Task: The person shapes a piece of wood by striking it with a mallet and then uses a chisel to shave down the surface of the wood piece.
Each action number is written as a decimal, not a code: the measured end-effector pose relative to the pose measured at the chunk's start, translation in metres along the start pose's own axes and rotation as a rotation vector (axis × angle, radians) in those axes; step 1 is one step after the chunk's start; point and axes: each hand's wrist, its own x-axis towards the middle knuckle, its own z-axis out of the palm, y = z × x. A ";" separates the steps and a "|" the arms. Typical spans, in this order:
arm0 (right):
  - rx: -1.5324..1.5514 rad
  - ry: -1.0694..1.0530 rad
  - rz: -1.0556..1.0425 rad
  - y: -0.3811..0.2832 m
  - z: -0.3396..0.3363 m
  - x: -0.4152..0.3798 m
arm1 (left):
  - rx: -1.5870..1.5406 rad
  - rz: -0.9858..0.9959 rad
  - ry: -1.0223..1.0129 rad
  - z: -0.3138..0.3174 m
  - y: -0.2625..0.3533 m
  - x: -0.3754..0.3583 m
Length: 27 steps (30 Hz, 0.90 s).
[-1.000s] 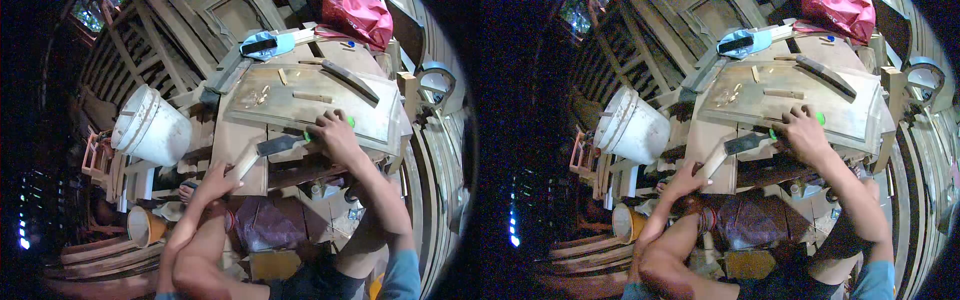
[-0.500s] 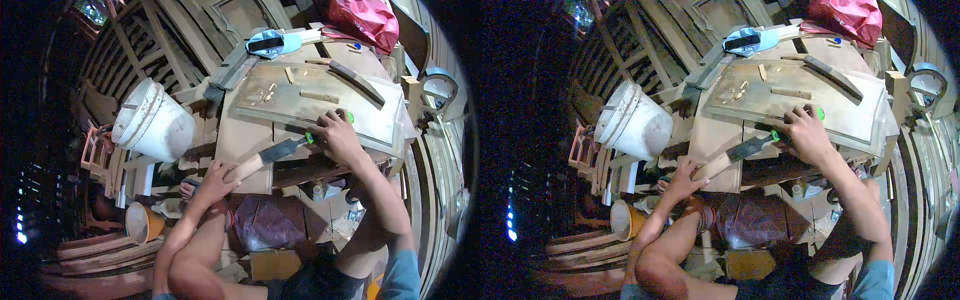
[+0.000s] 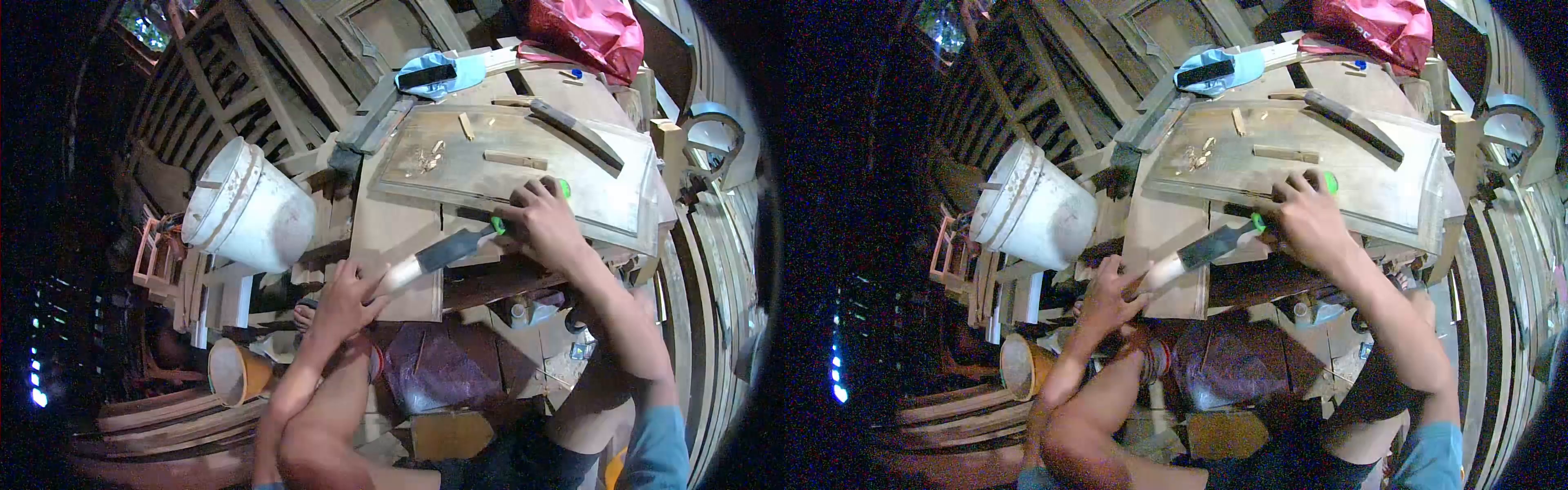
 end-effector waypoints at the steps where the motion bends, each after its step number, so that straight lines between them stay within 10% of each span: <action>1: 0.011 0.014 0.009 0.001 -0.001 0.001 | 0.017 -0.003 0.003 0.000 0.000 0.000; 27: -0.009 -0.015 0.074 0.000 -0.004 0.000 | -0.088 -0.099 -0.053 0.011 -0.012 -0.006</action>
